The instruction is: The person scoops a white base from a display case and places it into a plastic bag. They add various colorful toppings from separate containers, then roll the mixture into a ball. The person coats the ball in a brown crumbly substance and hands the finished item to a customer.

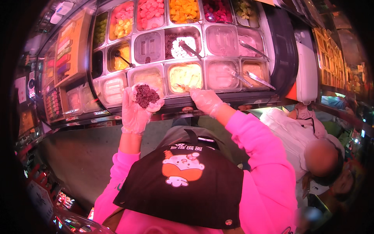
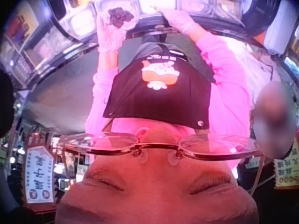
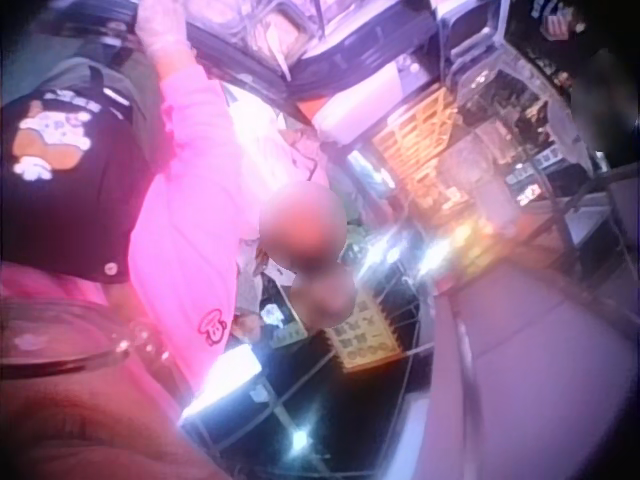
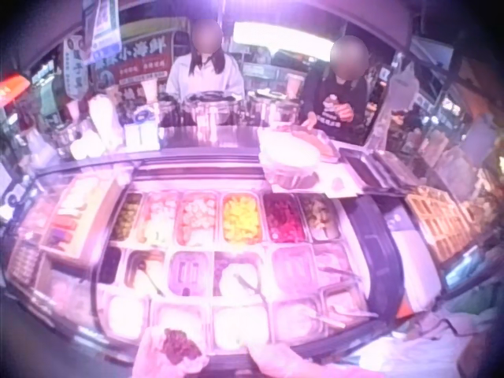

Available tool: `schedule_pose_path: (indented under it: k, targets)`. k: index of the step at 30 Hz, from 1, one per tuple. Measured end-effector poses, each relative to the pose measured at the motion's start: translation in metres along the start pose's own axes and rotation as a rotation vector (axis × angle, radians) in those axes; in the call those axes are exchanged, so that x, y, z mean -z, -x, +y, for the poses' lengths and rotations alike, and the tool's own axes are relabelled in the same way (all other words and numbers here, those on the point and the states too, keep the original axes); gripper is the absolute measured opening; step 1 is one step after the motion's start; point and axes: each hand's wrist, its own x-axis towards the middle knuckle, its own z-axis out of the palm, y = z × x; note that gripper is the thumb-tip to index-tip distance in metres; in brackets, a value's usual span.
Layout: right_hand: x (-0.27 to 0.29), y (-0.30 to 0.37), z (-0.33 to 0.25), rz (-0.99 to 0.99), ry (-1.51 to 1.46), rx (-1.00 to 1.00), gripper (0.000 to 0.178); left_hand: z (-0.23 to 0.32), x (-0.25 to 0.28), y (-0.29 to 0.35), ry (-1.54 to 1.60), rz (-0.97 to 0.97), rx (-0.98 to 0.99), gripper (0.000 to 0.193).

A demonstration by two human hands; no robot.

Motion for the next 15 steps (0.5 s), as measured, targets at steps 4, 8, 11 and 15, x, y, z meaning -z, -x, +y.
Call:
schedule_pose_path:
  k: [4,8,11,15]
  targets:
    - [-0.004,-0.003,-0.001,0.111,-0.479,-0.275,0.008,-0.009,0.006,0.007,-0.022,-0.001,0.000,0.057]
    - [-0.005,-0.004,0.003,-0.032,-1.610,-0.891,0.004,-0.018,0.008,0.007,0.016,-0.020,-0.027,0.055]
    - [0.014,0.012,-0.004,0.053,-1.798,-0.846,0.005,-0.021,0.008,0.001,0.040,-0.078,-0.033,0.055]
    - [0.058,0.040,-0.040,0.215,-1.595,-0.693,0.018,-0.024,0.001,-0.013,0.009,-0.083,-0.052,0.065]
